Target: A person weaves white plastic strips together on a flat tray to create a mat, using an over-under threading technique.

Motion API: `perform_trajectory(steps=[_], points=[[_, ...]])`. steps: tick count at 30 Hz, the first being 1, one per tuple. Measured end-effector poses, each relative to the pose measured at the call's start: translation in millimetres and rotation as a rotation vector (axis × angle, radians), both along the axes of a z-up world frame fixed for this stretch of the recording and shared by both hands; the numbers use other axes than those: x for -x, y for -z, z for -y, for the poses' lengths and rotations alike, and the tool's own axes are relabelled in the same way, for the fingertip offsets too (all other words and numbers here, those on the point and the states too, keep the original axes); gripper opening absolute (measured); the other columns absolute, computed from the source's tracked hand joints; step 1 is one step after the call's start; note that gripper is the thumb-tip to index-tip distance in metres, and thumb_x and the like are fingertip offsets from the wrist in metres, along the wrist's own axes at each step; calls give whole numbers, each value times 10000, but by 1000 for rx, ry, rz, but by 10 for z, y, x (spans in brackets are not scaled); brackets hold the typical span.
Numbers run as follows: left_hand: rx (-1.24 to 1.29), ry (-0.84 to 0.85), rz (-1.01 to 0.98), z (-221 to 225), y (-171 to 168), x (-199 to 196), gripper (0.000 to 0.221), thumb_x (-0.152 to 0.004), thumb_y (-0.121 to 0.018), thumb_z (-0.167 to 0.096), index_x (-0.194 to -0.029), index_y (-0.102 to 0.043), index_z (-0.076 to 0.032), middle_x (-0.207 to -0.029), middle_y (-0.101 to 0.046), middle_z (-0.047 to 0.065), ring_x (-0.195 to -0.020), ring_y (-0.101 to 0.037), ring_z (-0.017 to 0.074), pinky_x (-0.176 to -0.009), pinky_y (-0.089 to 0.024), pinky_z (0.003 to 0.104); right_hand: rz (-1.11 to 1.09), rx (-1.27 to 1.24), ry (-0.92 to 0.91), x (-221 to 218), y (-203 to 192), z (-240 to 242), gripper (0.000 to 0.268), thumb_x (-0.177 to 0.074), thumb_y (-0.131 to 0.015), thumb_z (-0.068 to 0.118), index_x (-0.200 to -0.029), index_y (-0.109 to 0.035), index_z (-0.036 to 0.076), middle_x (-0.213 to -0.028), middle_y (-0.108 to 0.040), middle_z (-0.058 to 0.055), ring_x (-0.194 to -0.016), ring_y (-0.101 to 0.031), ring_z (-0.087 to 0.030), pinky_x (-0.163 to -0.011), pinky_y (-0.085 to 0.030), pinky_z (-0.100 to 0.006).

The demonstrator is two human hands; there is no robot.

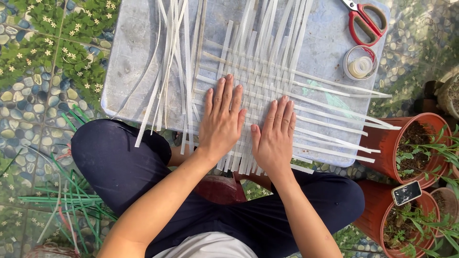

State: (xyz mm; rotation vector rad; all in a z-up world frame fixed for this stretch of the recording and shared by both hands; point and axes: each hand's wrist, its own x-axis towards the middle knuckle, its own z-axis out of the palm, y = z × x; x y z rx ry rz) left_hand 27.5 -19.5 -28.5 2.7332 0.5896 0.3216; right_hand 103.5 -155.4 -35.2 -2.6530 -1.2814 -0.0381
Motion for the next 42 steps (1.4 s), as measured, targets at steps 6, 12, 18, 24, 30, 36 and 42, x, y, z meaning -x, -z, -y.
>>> perform_trajectory(steps=[6, 12, 18, 24, 30, 36, 42], points=[[163, 26, 150, -46, 129, 11, 471, -1050, -336, -245, -1449, -419, -7, -1580, -192, 261, -1485, -163, 380, -1183, -100, 532, -176, -118, -22, -102, 33, 83, 734, -1038, -292, 496, -1517, -232, -57, -1583, -133, -293, -1478, -74, -424, -1198, -26, -491], [953, -85, 580, -353, -755, 573, 351, -1032, -397, -252, -1301, -509, -56, -1243, -557, 134, -1133, -594, 253, -948, -521, 415, -914, -943, 183, -413, -683, 772, 386, -1070, -271, 223, -1247, -488, -42, -1162, -613, -291, -1024, -663, -361, -843, -570, -444], [890, -160, -44, -316, -891, 891, 442, -1001, -411, -418, -1255, -519, -73, -1095, -685, 188, -1016, -696, 344, -818, -563, 432, -1125, -667, 296, -143, -898, 949, 494, -1037, -230, 265, -1169, -596, -38, -1053, -699, -261, -334, -465, -168, -260, -306, -221], [975, -191, -55, -252, -943, 889, 532, -1033, -315, -415, -1282, -478, 26, -1134, -639, 309, -1026, -664, 430, -864, -511, 527, -1197, -717, 343, -32, -714, 865, 557, -1049, -228, 364, -1190, -557, -63, -1160, -659, -282, -356, -396, -117, -298, -274, -206], [993, -220, -42, -258, -860, 929, 562, -1034, -294, -426, -1302, -450, 44, -1185, -637, 284, -991, -674, 388, -842, -506, 499, -1331, -738, 371, -16, -673, 859, 599, -1033, -229, 427, -1216, -534, -54, -1226, -625, -307, -342, -367, -98, -299, -252, -181], [1072, -251, -14, -243, -780, 919, 566, -1022, -320, -437, -1277, -503, 34, -1143, -659, 237, -932, -675, 310, -806, -516, 459, -1363, -751, 361, -42, -613, 841, 664, -1016, -228, 473, -1239, -516, -83, -1222, -603, -355, -304, -336, -66, -316, -252, -174], [1009, -220, -42, -222, -806, 904, 558, -1026, -343, -431, -1254, -547, 35, -1034, -677, 246, -950, -695, 362, -779, -534, 444, -1372, -732, 367, -52, -641, 802, 684, -1009, -227, 495, -1248, -513, -78, -1203, -604, -365, -289, -327, -58, -311, -248, -168]])
